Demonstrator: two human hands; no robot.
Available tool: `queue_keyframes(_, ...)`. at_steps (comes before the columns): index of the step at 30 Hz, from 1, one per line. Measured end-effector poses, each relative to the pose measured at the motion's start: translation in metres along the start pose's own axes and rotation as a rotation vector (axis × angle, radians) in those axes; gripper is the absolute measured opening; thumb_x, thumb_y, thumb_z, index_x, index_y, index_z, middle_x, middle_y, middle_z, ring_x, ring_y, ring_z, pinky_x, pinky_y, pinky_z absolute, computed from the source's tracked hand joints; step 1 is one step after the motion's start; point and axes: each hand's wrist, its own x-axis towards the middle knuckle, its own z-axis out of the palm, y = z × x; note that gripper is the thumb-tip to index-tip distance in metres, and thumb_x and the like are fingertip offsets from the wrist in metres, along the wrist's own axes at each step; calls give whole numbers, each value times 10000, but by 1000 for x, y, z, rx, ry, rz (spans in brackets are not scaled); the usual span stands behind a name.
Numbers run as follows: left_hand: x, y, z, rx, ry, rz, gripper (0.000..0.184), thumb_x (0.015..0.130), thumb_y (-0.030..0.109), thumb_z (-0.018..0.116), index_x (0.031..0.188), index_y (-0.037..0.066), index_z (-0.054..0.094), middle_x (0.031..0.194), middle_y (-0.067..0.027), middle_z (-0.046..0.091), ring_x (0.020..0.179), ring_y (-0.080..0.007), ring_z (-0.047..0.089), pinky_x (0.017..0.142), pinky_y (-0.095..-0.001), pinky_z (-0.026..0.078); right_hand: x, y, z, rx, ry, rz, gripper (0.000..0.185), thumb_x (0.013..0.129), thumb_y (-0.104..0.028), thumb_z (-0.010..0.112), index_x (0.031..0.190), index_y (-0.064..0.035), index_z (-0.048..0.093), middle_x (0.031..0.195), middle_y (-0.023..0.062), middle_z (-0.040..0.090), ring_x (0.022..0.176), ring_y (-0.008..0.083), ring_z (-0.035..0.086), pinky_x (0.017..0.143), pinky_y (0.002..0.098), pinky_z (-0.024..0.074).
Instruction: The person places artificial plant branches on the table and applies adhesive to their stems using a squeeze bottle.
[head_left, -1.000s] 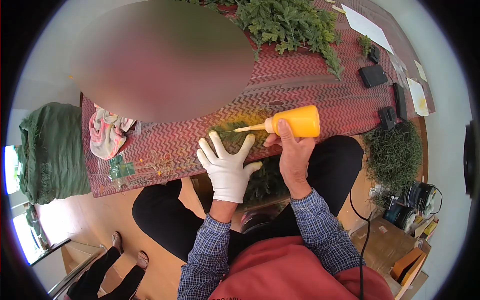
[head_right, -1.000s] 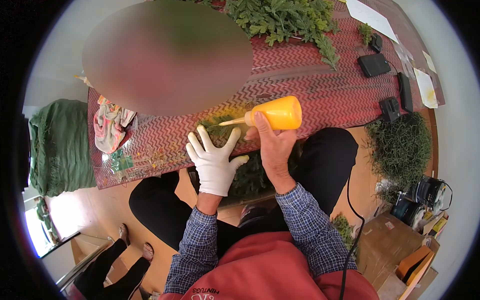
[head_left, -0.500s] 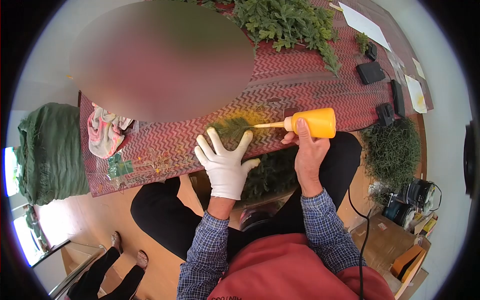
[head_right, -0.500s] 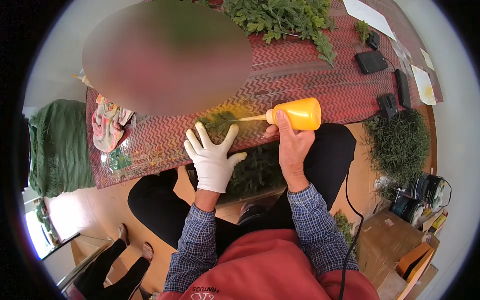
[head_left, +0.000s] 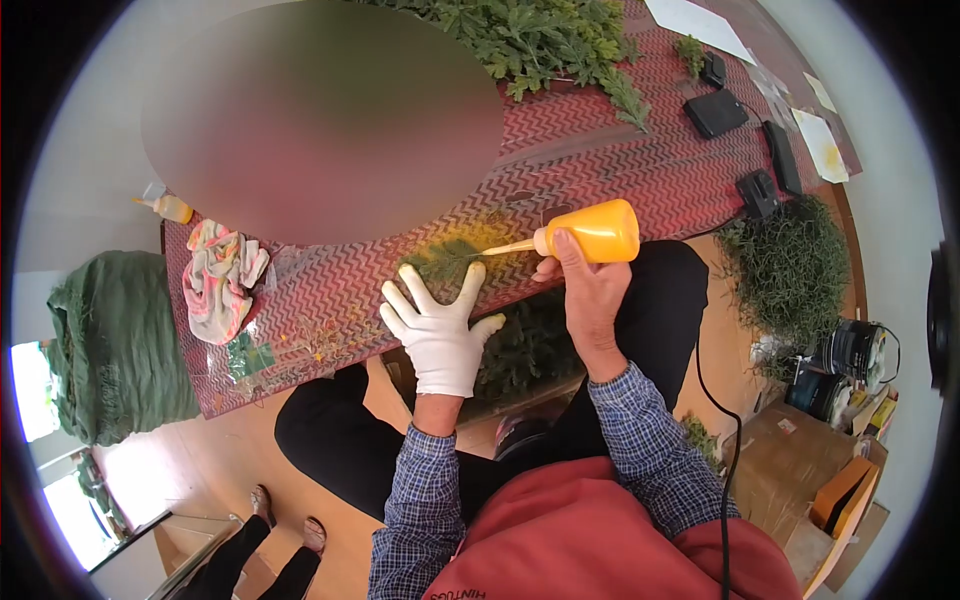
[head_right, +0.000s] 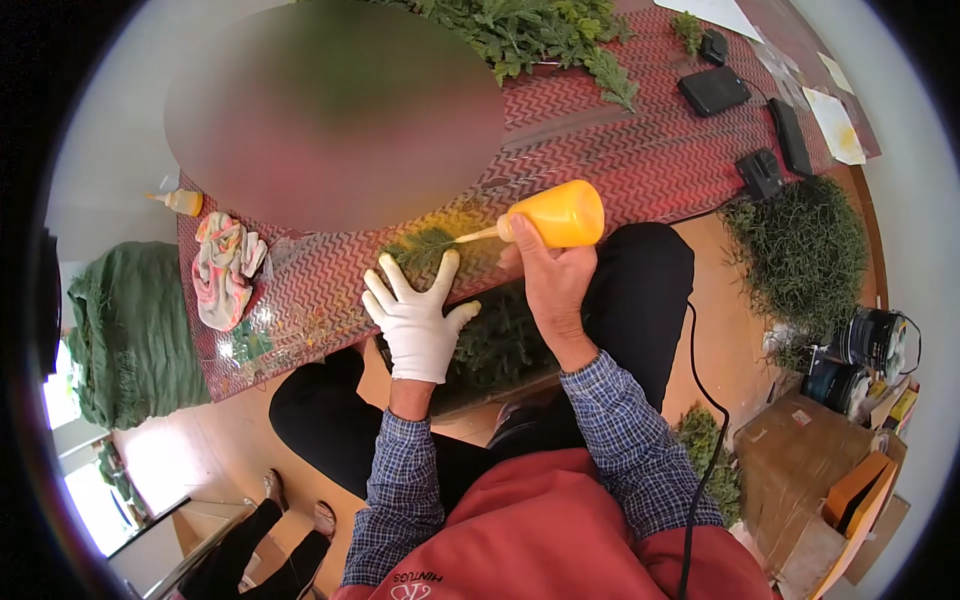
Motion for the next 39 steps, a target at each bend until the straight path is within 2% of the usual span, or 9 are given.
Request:
queue_keyframes(5,0,1,0,57,-31,11,731,723,556,703,1388,398,444,1435,-354,263,1257,-574,297,1026,-620,259,-4,-20,-2,42,39,-2,186,919,-110,640,971,67,624,820,92,660,600,135,617,551,272,553)
queue_keyframes(12,0,3,0,97,-45,12,716,745,569,679,1396,401,433,1441,-349,255,1263,-566,297,1028,-614,252,0,9,7,53,-3,95,177,916,-93,639,990,67,624,851,102,667,600,138,623,543,269,548)
queue_keyframes(15,0,3,0,102,-48,9,717,753,570,673,1403,405,421,1444,-349,251,1264,-565,297,1028,-613,251,2,2,1,105,39,-14,145,884,-69,673,968,47,649,816,72,689,569,102,623,508,220,495)
queue_keyframes(18,0,4,1,101,-48,8,720,757,572,668,1409,408,409,1448,-348,246,1267,-565,293,1032,-611,249,-1,-9,-7,77,48,-21,140,890,-56,662,967,60,644,847,83,693,580,107,626,521,225,509)
queue_keyframes(26,-1,2,1,116,-61,6,720,764,587,651,1415,413,398,1454,-344,248,1279,-562,283,1039,-615,241,-1,9,13,143,10,35,143,874,-103,692,931,22,654,731,37,670,550,91,613,512,216,492)
queue_keyframes(29,-1,3,1,115,-58,3,723,763,588,652,1417,413,395,1454,-345,249,1281,-562,281,1039,-617,240,-1,9,4,49,-6,37,184,918,-89,635,1004,72,614,871,120,670,597,145,626,546,275,561)
queue_keyframes(32,-1,3,2,109,-60,0,726,761,588,654,1417,413,395,1453,-346,249,1282,-562,279,1037,-620,241,1,5,-7,61,12,1,197,917,-101,641,1005,73,616,868,118,669,595,141,626,546,275,563)
queue_keyframes(33,0,3,2,111,-62,-2,727,761,588,654,1417,413,394,1452,-346,249,1282,-563,279,1036,-622,241,1,3,-7,78,47,-13,149,896,-80,664,968,49,641,835,69,685,581,109,621,534,235,518)
queue_keyframes(39,-1,3,2,112,-57,1,727,759,581,661,1415,415,396,1450,-347,246,1278,-565,280,1030,-628,248,1,-1,-16,76,68,-31,148,902,-75,654,975,53,636,842,85,683,581,117,622,538,237,524)
